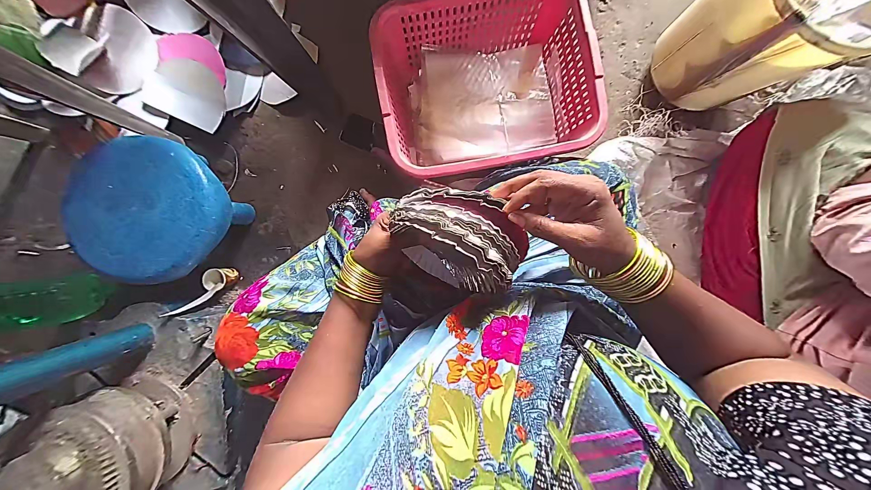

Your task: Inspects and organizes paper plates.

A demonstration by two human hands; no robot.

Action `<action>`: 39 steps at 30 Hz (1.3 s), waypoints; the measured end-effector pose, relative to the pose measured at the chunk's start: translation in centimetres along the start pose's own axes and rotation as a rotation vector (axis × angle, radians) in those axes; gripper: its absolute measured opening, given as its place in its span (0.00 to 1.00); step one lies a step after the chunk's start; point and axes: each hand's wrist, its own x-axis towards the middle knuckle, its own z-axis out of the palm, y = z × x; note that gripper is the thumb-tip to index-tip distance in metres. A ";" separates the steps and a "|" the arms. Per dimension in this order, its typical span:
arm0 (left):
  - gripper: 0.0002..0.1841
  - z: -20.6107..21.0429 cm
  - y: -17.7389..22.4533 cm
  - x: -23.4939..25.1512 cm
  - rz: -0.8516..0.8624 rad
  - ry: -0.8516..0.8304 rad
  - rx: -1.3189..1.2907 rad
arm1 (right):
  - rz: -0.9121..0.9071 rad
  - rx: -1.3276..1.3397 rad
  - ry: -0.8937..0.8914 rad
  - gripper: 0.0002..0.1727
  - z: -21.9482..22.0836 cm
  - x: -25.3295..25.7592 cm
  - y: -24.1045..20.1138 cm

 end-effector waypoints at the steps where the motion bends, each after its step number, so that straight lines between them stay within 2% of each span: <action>1: 0.10 0.0 0.0 0.0 -0.005 0.009 0.005 | -0.002 0.001 0.002 0.06 0.0 0.0 0.0; 10: 0.09 -0.1 -0.1 0.0 0.010 -0.027 -0.023 | 0.003 0.031 0.014 0.06 0.0 -0.2 0.2; 14: 0.10 -0.3 -0.1 -0.2 -0.044 -0.005 -0.048 | -0.035 0.007 0.039 0.06 0.4 -0.2 -0.1; 15: 0.10 -0.5 -0.2 -0.2 -0.053 -0.005 -0.051 | -0.056 -0.023 0.048 0.04 0.5 -0.1 -0.3; 20: 0.09 -0.7 -0.4 -0.2 -0.028 -0.049 -0.087 | -0.143 -0.265 0.006 0.11 0.9 -0.1 -0.7; 22: 0.09 -0.6 -0.5 -0.3 0.004 -0.035 -0.050 | -0.152 -0.282 0.009 0.10 1.2 -0.2 -0.7; 26: 0.06 -0.6 -0.5 -0.4 -0.036 -0.009 -0.043 | -0.154 -0.272 0.010 0.08 1.3 -0.2 -0.7; 28: 0.08 -0.9 -0.6 -0.3 -0.015 -0.046 -0.071 | -0.158 -0.266 0.009 0.07 1.3 -0.2 -0.6; 39: 0.11 -0.4 -0.3 -0.2 -0.055 0.014 -0.052 | -0.157 -0.302 0.032 0.07 1.5 -0.3 -0.7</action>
